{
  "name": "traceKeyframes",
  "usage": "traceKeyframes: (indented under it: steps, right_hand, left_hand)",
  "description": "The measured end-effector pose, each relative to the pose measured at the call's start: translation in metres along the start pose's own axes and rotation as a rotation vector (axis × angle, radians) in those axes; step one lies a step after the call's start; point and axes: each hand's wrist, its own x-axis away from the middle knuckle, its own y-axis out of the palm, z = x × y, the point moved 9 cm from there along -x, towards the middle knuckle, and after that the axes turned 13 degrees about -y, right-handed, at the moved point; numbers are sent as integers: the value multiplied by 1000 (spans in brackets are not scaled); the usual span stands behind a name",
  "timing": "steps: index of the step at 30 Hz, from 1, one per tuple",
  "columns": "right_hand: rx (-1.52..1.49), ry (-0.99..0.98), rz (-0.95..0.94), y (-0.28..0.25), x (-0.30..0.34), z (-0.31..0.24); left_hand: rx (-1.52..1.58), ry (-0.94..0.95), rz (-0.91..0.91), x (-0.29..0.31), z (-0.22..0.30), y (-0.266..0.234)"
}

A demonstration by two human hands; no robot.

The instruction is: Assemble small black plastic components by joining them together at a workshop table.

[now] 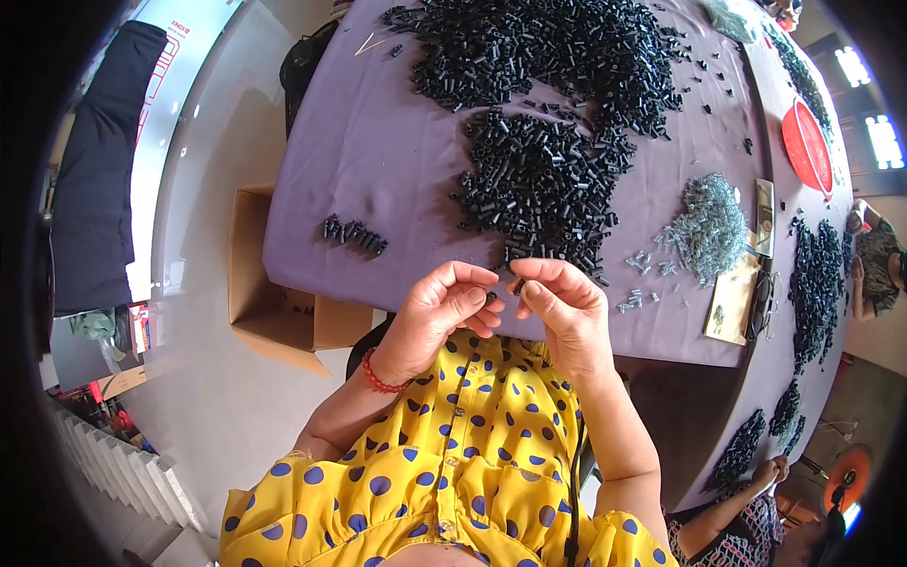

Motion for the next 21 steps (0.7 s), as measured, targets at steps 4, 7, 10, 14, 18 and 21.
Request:
traceKeyframes:
  steps: [4,7,10,14,18,21]
  right_hand:
    - [69,-6,-36,-9,2,4]
    - [84,-17,-21,-14,3,7]
    - [84,3,-9,-13,4,9]
    - [112,1,-29,-14,4,10]
    - [125,-8,-45,-14,5,12]
    - [134,-38,-40,-12,5,10]
  left_hand:
    - [-9,6,0,2,3,4]
    - [-20,3,6,3,2,6]
    - [-16,5,2,2,2,6]
    - [-20,21,-8,3,3,7]
    - [-23,26,-5,3,4,9]
    - [-22,23,-15,3,4,10]
